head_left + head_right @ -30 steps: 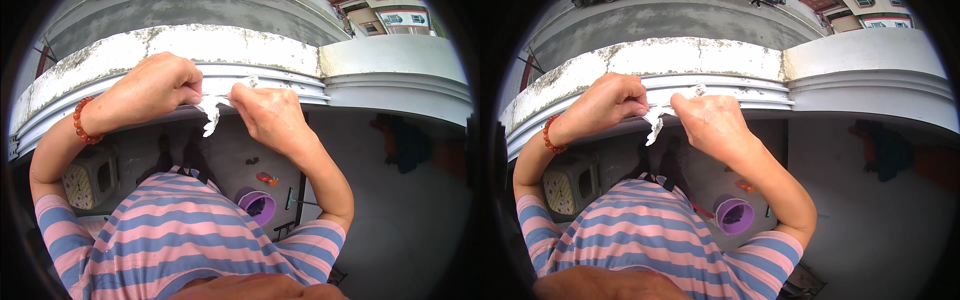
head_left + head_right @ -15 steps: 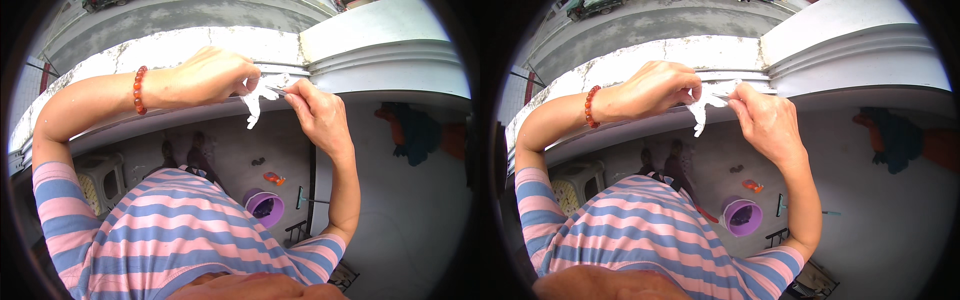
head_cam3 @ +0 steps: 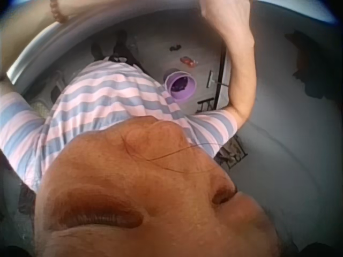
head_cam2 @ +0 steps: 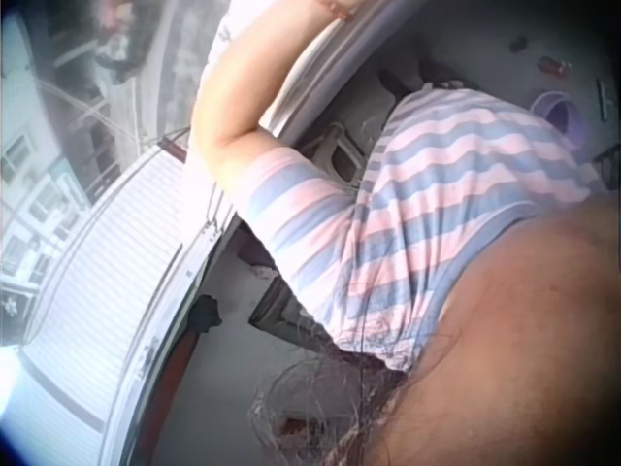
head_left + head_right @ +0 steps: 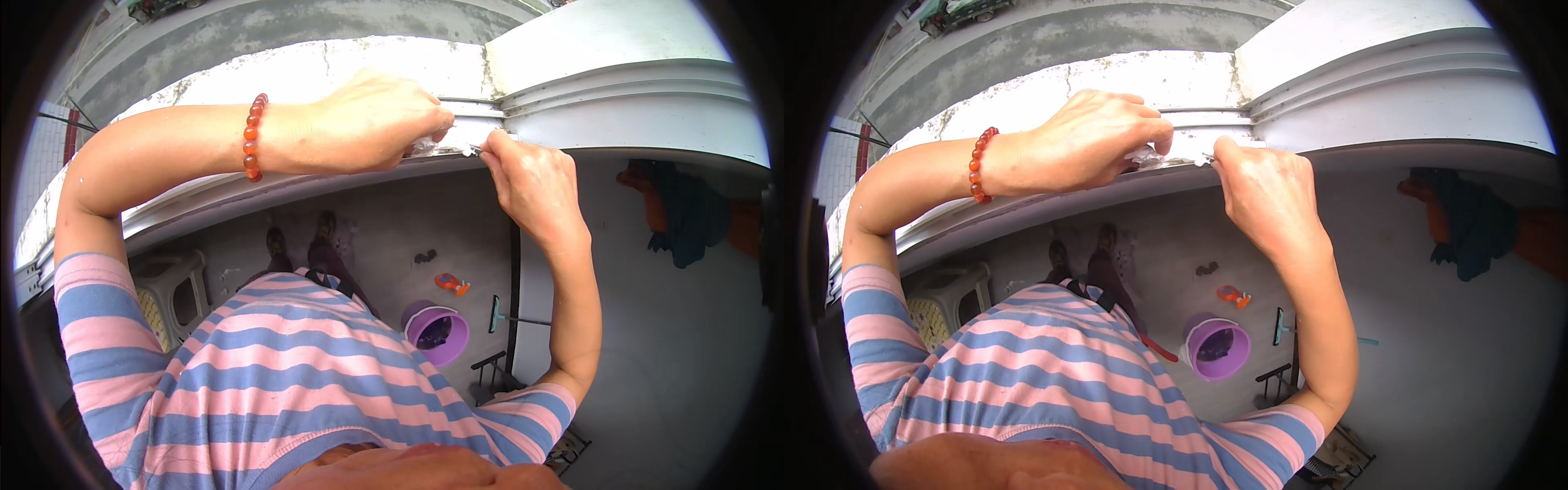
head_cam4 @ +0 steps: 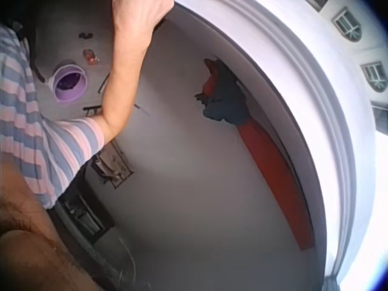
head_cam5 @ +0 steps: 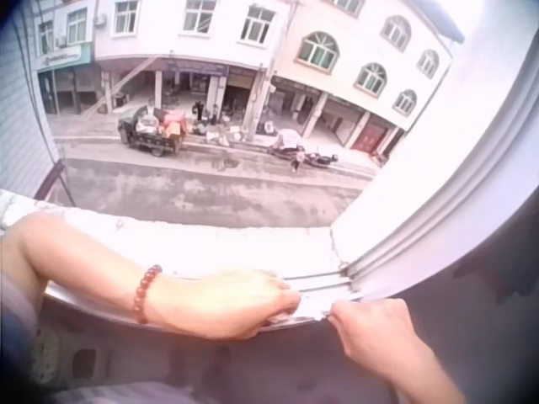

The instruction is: The person scrapes and wipes a white window frame using a small metal tool and a white cloth. They repeatedly scrape along the frame's edge and wipe away debris, working on a section of the frame from a high vantage point.

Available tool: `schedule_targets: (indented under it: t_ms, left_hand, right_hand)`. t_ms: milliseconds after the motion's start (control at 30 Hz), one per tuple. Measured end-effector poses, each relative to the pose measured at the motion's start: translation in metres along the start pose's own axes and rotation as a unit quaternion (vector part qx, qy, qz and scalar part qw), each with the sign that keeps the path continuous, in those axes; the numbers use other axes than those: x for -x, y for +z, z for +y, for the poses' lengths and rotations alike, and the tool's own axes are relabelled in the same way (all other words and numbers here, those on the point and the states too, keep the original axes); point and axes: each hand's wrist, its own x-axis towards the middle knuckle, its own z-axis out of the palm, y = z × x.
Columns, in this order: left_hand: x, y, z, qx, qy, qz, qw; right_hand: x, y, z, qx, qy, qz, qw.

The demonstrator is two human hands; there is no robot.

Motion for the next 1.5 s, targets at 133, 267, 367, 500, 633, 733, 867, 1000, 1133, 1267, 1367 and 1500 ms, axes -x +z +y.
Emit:
schedule_targets:
  t_ms: [133, 267, 367, 500, 633, 733, 867, 1000, 1133, 1267, 1367, 1500]
  left_hand:
    - [0.000, 0.003, 0.002, 0.018, -0.012, 0.012, 1.000]
    - [0.011, 0.006, 0.003, 0.049, -0.028, 0.049, 0.997]
    - [0.021, -0.001, 0.002, 0.062, -0.021, 0.026, 0.997]
    - [0.023, -0.003, 0.003, 0.018, -0.026, 0.014, 0.999]
    - [0.022, 0.004, 0.003, 0.012, -0.025, 0.032, 0.999]
    - [0.025, 0.009, 0.000, 0.009, -0.009, 0.055, 0.998]
    - [0.027, 0.012, -0.006, 0.033, 0.021, 0.081, 0.996]
    - [0.027, 0.008, -0.011, 0.057, 0.041, 0.080, 0.994]
    - [0.027, 0.004, -0.015, 0.103, 0.065, 0.073, 0.990]
    - [0.024, -0.027, -0.021, 0.131, 0.052, 0.105, 0.984]
    - [0.001, -0.052, -0.058, 0.087, 0.071, 0.167, 0.980]
    - [-0.038, -0.095, -0.124, -0.001, 0.110, 0.201, 0.973]
  right_hand:
    - [-0.006, 0.006, 0.008, -0.064, 0.003, -0.027, 0.998]
    - [-0.012, 0.007, 0.011, -0.156, 0.003, -0.049, 0.987]
    - [-0.017, 0.010, 0.011, -0.167, 0.004, -0.077, 0.983]
    - [-0.028, 0.010, 0.008, -0.182, -0.025, -0.105, 0.977]
    - [-0.036, 0.014, 0.002, -0.238, -0.029, -0.129, 0.962]
    - [-0.039, 0.018, 0.002, -0.334, 0.009, -0.166, 0.928]
    - [-0.041, 0.015, -0.003, -0.465, 0.106, -0.213, 0.853]
    - [-0.045, 0.009, -0.002, -0.523, 0.157, -0.251, 0.799]
    - [-0.045, 0.003, -0.002, -0.545, 0.195, -0.272, 0.768]
    - [-0.064, -0.019, -0.002, -0.567, 0.189, -0.237, 0.766]
    - [-0.097, -0.022, 0.005, -0.552, 0.132, -0.103, 0.817]
    - [-0.153, 0.001, 0.022, -0.335, 0.072, 0.140, 0.929]
